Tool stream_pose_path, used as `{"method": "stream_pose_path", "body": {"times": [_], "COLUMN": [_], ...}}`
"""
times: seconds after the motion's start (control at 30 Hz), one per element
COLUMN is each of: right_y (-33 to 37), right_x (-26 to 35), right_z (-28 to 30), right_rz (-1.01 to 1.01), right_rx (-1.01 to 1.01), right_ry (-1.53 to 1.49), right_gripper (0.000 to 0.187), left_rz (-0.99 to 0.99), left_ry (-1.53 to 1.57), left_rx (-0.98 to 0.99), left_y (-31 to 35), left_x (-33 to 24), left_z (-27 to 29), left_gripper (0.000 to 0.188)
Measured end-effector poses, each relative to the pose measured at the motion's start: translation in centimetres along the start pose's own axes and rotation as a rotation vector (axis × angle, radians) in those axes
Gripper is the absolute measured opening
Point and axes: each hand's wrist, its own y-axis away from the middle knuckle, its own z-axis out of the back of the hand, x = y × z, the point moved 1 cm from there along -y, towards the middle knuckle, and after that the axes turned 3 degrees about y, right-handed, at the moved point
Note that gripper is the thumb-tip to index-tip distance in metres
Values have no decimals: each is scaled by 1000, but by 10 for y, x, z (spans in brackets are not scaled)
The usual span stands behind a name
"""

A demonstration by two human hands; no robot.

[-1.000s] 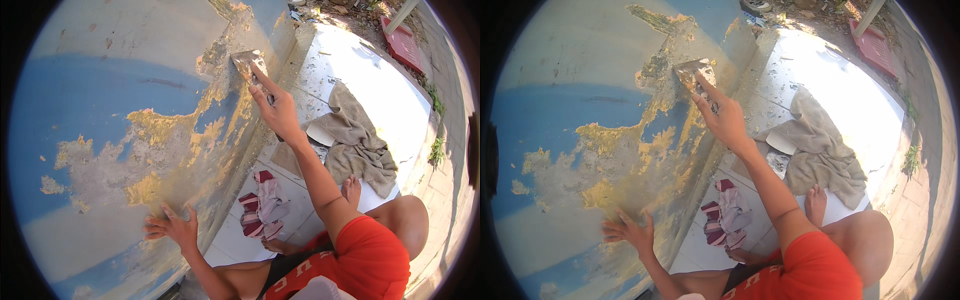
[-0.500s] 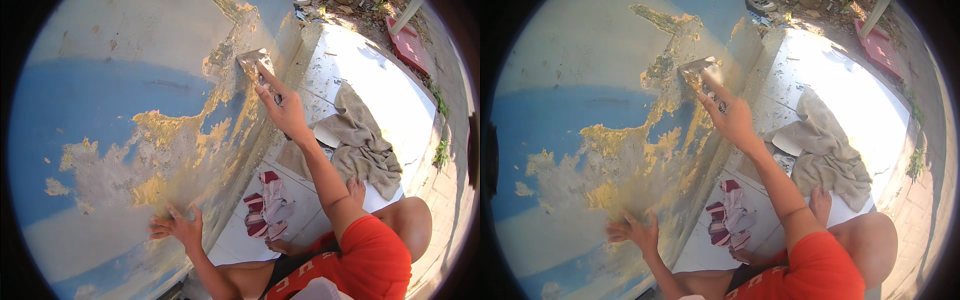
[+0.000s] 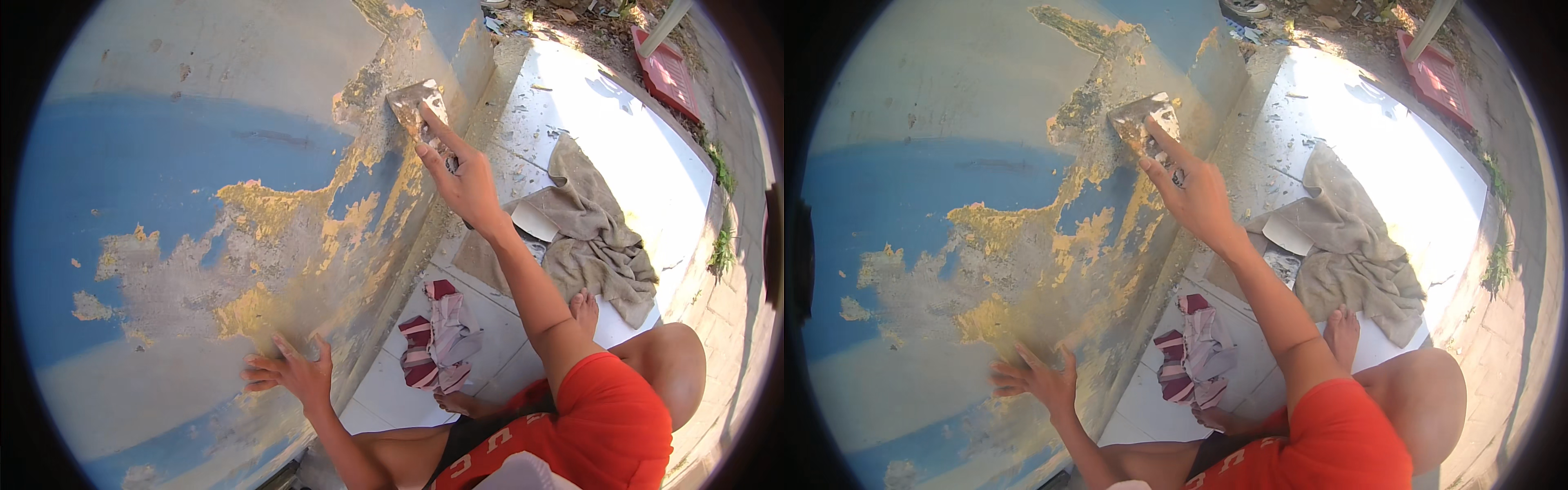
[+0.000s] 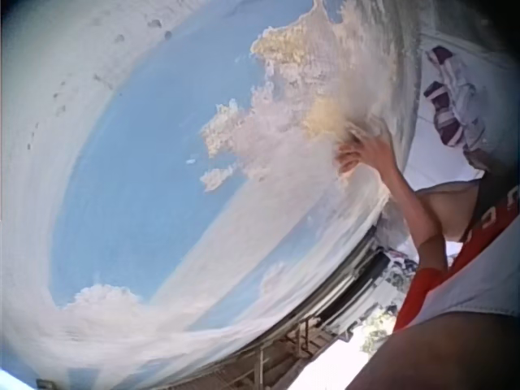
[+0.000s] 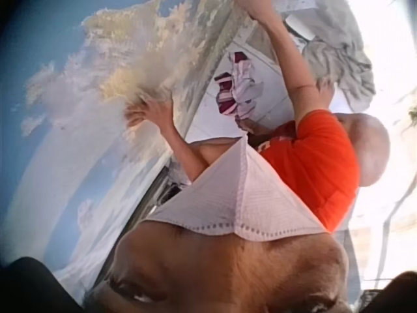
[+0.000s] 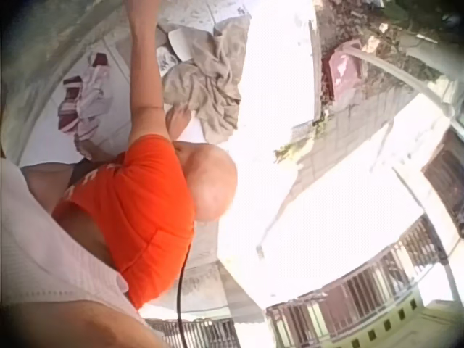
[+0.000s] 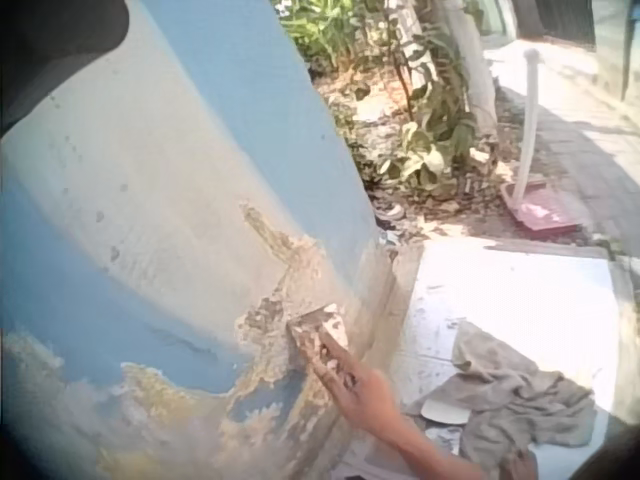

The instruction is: The person scrapes peeling paint from the curved side of a large blue and white structure using a metal putty knife.

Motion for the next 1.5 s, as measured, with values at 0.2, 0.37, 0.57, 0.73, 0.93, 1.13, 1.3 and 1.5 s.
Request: {"method": "stream_pose_path", "body": {"times": [0.2,0.37,0.57,0.73,0.93,1.13,1.3,1.5], "right_y": [-37,-59,6,-30,-8,-14,-7,8], "right_x": [10,59,5,29,5,20,19,7], "right_z": [-8,11,-12,11,-1,13,12,0], "right_rz": [278,82,36,-29,110,-2,-29,11], "right_rx": [-165,-90,-92,-47,-106,-35,-6,-11], "right_ry": [-51,-127,-97,-65,13,-50,-30,-37], "right_gripper": [53,54,53,51,51,50,49,50], "left_rz": [13,30,41,71,38,49,21,66], "left_ry": [-49,-40,23,29,-7,14,-2,30], "left_rx": [0,-6,-8,17,8,3,14,29], "left_y": [-4,-2,-4,5,-3,-2,-4,0], "left_x": [-1,-1,-2,1,-2,-1,-2,0], "left_z": [2,2,3,-3,2,6,4,4], "left_gripper": [110,110,108,107,106,107,109,105]}}
